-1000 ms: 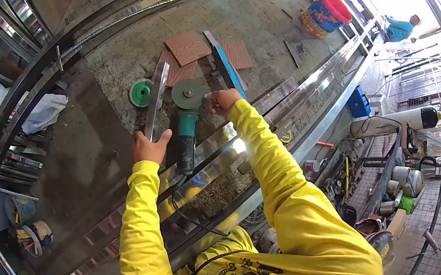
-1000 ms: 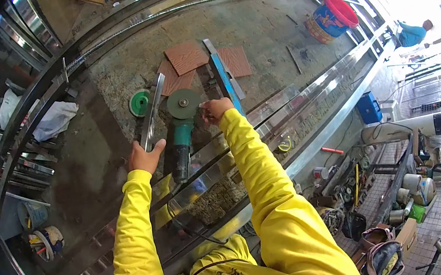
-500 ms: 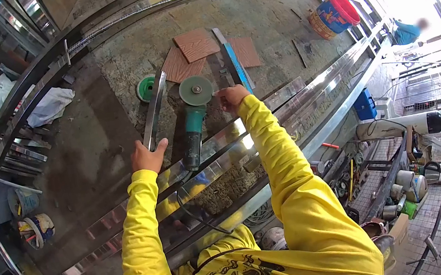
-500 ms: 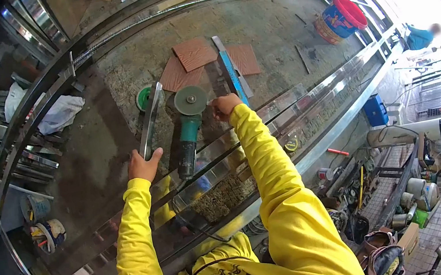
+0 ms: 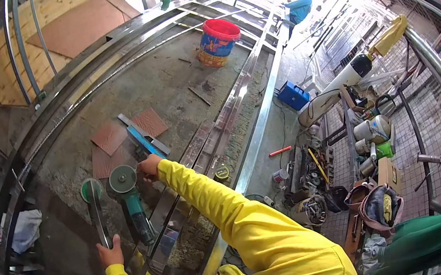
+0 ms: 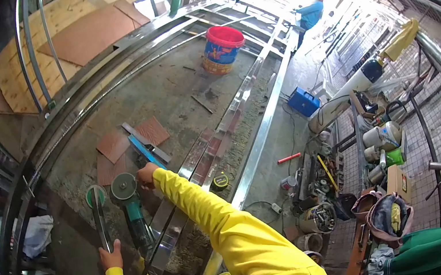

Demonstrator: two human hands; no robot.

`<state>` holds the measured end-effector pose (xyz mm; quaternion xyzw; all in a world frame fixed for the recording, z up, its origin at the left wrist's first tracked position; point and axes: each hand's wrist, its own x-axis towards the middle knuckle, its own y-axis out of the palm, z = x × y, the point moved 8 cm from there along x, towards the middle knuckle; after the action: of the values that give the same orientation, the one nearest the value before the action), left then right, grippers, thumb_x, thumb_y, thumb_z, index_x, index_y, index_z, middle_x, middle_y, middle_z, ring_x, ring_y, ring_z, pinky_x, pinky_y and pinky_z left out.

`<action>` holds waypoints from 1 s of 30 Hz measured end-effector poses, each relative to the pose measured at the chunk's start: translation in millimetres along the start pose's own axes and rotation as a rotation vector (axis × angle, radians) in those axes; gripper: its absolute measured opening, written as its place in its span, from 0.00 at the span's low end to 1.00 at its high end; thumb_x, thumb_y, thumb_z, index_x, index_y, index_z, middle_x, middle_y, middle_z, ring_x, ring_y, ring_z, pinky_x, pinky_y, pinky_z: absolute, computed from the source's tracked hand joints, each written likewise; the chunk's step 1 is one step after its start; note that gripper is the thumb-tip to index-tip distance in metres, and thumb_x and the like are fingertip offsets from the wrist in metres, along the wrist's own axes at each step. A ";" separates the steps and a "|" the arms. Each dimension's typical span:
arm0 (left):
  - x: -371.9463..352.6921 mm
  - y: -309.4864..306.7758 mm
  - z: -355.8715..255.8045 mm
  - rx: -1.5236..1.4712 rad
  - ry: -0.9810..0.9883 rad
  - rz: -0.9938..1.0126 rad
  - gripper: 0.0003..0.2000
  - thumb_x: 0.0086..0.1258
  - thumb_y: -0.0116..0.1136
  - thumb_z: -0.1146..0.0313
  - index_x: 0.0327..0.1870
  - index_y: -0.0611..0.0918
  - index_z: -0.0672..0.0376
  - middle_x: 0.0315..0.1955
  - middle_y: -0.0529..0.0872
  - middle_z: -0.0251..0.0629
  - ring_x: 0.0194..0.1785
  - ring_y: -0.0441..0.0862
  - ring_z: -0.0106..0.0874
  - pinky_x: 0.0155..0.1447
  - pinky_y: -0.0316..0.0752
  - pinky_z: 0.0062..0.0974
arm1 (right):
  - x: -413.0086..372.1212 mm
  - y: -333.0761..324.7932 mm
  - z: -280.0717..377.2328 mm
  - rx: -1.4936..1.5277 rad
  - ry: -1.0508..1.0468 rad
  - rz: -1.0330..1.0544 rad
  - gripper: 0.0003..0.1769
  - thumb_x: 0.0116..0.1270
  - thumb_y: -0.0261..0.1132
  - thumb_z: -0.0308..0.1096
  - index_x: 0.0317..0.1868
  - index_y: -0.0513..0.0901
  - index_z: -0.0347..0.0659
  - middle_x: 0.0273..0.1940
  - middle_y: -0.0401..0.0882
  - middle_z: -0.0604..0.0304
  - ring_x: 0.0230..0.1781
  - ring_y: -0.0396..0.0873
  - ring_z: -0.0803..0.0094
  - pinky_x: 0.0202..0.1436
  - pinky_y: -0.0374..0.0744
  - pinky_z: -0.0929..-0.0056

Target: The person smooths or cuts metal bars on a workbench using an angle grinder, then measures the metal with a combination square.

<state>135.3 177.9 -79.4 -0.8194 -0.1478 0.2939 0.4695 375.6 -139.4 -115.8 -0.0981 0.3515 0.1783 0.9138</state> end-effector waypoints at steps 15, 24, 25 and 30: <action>-44.4 -73.0 122.7 -0.080 0.056 -0.131 0.36 0.74 0.50 0.54 0.74 0.63 0.77 0.68 0.73 0.72 0.72 0.71 0.61 0.76 0.66 0.44 | -275.6 51.8 -1.6 0.117 -0.401 -0.107 0.11 0.66 0.68 0.33 0.32 0.80 0.32 0.27 0.84 0.55 0.24 0.85 0.68 0.27 0.83 0.68; -151.6 -125.7 202.8 -0.088 0.263 -0.133 0.30 0.73 0.58 0.61 0.71 0.69 0.69 0.69 0.71 0.65 0.70 0.73 0.59 0.73 0.71 0.47 | -336.4 263.5 -135.0 -0.027 -0.472 -0.004 0.09 0.70 0.66 0.27 0.48 0.84 0.34 0.30 0.84 0.58 0.28 0.85 0.70 0.31 0.84 0.71; -164.2 -136.1 221.8 -0.111 0.237 -0.128 0.29 0.73 0.57 0.61 0.70 0.68 0.67 0.63 0.74 0.66 0.64 0.76 0.61 0.68 0.73 0.50 | -350.8 289.8 -146.9 -0.166 -0.496 -0.048 0.08 0.71 0.66 0.27 0.48 0.85 0.34 0.31 0.85 0.58 0.29 0.85 0.71 0.32 0.85 0.71; -231.3 -176.6 354.9 -0.237 0.154 -0.346 0.23 0.72 0.54 0.61 0.64 0.65 0.61 0.39 0.86 0.66 0.45 0.84 0.66 0.52 0.78 0.59 | -380.7 442.2 -225.9 0.077 -0.417 0.195 0.06 0.73 0.66 0.27 0.44 0.85 0.32 0.31 0.85 0.59 0.27 0.83 0.74 0.29 0.82 0.73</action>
<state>-260.1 391.3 13.9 -0.8513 -0.2833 0.1259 0.4233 -198.7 99.6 -47.4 0.0105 0.1697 0.2687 0.9481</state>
